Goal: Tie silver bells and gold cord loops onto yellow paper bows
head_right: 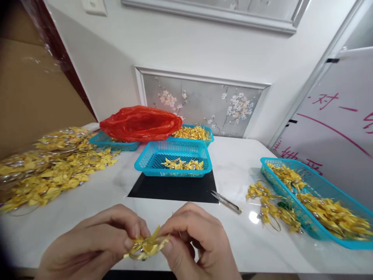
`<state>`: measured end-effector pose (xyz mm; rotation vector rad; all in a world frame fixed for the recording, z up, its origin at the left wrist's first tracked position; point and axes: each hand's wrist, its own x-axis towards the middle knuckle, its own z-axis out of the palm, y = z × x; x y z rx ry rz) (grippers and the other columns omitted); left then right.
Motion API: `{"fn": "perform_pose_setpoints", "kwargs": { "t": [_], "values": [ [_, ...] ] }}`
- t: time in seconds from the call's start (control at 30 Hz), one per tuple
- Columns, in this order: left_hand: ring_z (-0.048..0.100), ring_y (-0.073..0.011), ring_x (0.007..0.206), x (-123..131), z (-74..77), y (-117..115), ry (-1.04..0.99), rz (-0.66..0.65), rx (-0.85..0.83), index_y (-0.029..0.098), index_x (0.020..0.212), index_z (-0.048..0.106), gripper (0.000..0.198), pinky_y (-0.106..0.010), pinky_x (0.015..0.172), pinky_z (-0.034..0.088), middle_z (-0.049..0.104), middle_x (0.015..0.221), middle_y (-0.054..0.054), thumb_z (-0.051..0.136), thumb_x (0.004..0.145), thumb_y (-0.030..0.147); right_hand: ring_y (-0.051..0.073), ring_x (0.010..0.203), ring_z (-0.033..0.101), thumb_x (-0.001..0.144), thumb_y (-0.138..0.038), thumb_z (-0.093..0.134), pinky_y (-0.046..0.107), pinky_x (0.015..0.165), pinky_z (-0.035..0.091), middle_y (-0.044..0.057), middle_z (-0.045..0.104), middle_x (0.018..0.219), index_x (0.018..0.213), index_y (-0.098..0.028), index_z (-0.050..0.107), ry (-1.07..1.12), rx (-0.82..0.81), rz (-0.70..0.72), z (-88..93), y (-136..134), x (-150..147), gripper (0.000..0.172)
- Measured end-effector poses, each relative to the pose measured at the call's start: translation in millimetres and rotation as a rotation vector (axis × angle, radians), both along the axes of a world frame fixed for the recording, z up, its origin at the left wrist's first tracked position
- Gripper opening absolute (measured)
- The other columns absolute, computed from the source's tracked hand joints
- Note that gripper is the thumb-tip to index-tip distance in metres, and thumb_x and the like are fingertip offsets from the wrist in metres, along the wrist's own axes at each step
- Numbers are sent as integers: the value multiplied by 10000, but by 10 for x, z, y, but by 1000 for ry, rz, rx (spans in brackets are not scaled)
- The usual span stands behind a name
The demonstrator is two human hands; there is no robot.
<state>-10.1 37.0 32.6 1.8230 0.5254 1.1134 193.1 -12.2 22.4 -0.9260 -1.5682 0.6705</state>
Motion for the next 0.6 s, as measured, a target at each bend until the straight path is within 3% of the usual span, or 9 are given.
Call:
{"fn": "perform_pose_setpoints", "kwargs": {
  "t": [0.23, 0.33, 0.4, 0.5, 0.6],
  "values": [
    [708, -200, 677, 4, 13, 14, -50, 38, 10, 387, 822, 820, 200, -290, 617, 593, 743, 756, -34, 721, 830, 213, 112, 542, 491, 881, -301, 632, 232, 446, 353, 14, 577, 669, 755, -220, 719, 59, -14, -165, -17, 48, -116, 174],
    [708, -199, 659, 25, -2, 10, -95, 89, 22, 381, 794, 821, 171, -283, 606, 591, 743, 735, -32, 723, 829, 246, 118, 566, 509, 849, -280, 682, 227, 449, 374, 18, 601, 712, 842, -252, 747, 98, 0, -143, -62, 45, -100, 71],
    [696, -184, 642, 36, -18, 7, -126, 130, 0, 360, 762, 816, 152, -264, 600, 579, 733, 720, -25, 724, 829, 259, 102, 550, 495, 810, -266, 734, 215, 449, 392, 13, 620, 774, 941, -294, 755, 114, -16, -77, -105, 51, -66, 136],
    [667, -157, 619, 61, -42, -6, -127, 137, -159, 300, 732, 796, 90, -231, 578, 554, 710, 722, -16, 750, 806, 277, 79, 509, 466, 770, -287, 787, 211, 446, 401, 19, 634, 831, 1016, -312, 753, 105, -53, 49, -152, 75, -46, 250],
    [648, -135, 595, 111, -49, -37, -135, 142, -423, 239, 681, 767, 104, -202, 570, 529, 696, 664, -3, 813, 739, 311, 90, 526, 475, 798, -330, 758, 223, 466, 377, 17, 608, 767, 919, -272, 762, 130, -81, 28, -158, 95, -111, 135]
  ]
}}
